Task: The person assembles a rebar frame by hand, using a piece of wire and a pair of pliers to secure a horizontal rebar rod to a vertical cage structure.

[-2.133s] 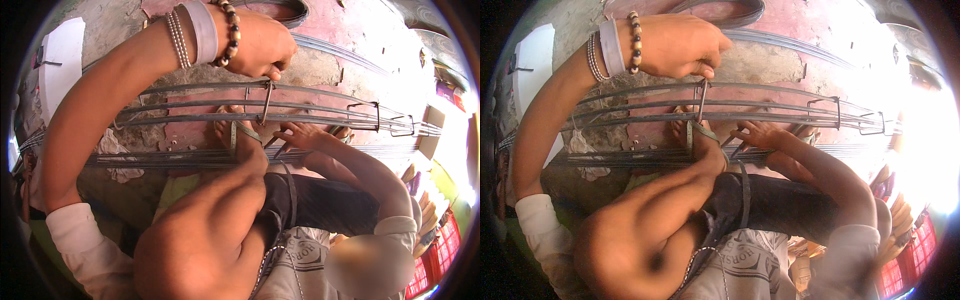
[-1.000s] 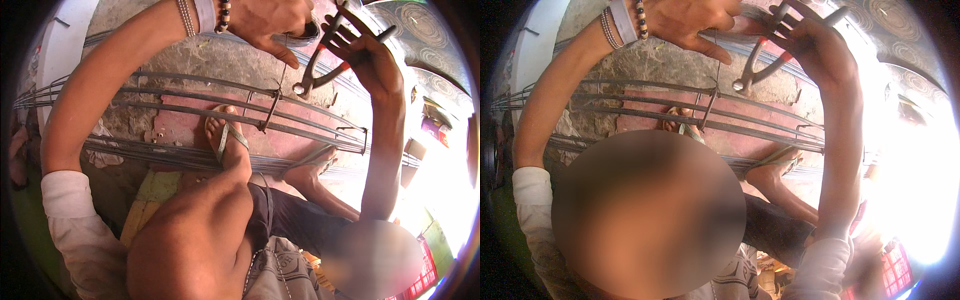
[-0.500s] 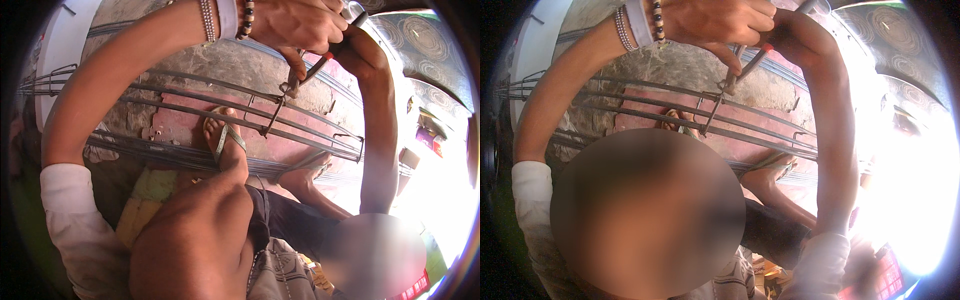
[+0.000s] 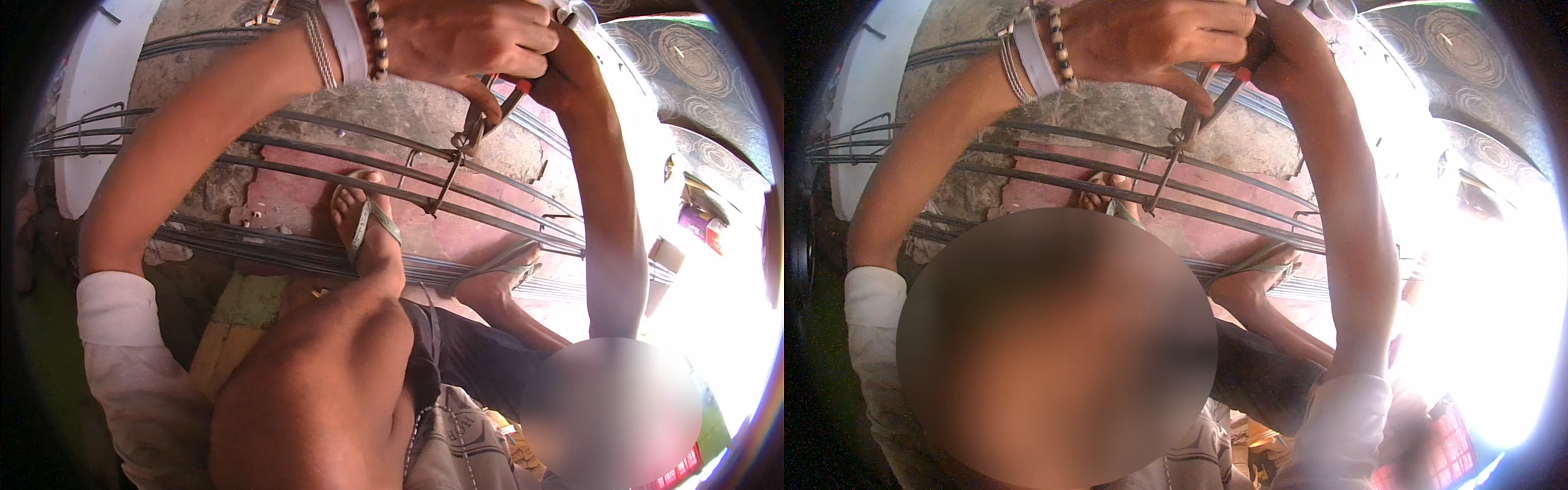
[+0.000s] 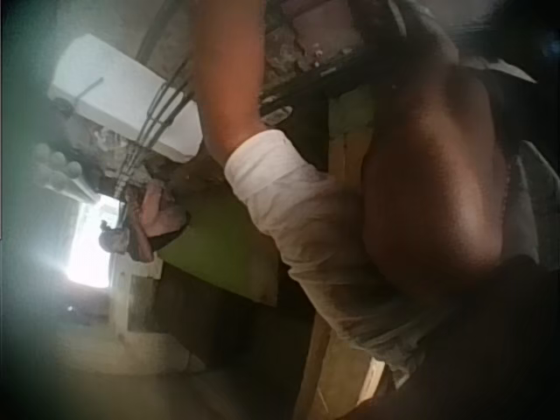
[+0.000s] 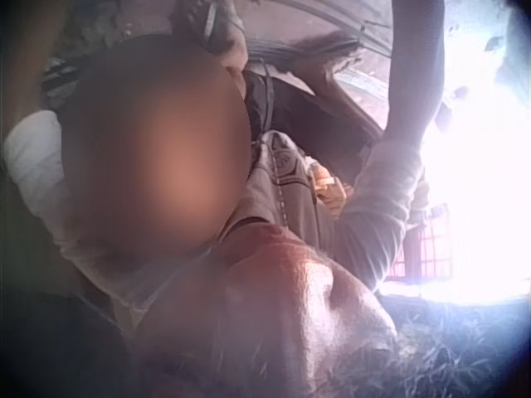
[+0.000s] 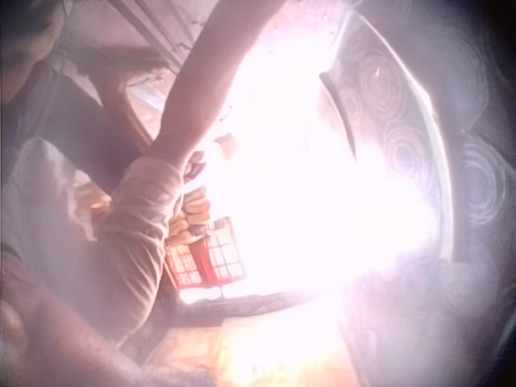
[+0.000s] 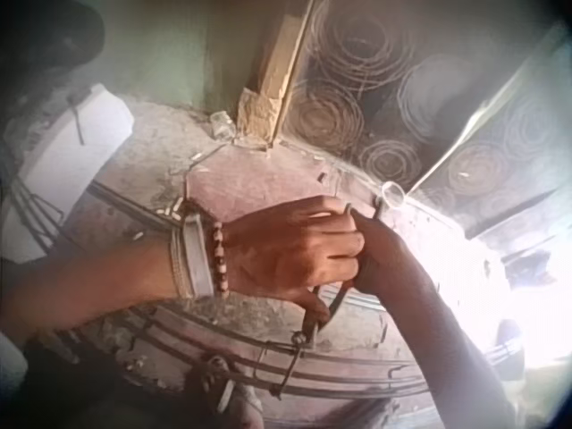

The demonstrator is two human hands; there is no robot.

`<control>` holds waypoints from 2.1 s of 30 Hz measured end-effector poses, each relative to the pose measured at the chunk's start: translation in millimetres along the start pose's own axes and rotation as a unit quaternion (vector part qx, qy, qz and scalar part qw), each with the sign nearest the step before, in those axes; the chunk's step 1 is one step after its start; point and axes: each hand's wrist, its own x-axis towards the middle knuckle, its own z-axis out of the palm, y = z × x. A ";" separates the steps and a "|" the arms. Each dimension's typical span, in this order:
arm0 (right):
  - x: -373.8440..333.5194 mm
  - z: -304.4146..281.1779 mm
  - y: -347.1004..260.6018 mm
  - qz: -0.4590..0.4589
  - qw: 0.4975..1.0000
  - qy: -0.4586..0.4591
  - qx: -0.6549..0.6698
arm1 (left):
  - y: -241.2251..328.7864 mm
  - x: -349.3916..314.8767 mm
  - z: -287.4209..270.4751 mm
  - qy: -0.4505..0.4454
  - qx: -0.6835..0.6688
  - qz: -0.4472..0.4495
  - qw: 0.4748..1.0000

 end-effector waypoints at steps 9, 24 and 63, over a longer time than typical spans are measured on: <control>18.1 94.1 15.4 -0.090 0.988 0.113 -0.045 | 57.5 -25.3 48.2 0.005 -0.445 -0.588 0.676; 3.7 59.8 -5.2 0.029 0.971 0.236 -0.019 | 32.1 7.9 38.6 -0.072 -0.587 -0.664 0.456; 17.0 82.6 1.7 -0.019 0.968 0.248 -0.014 | 39.5 0.0 33.6 0.008 -0.595 -0.650 0.473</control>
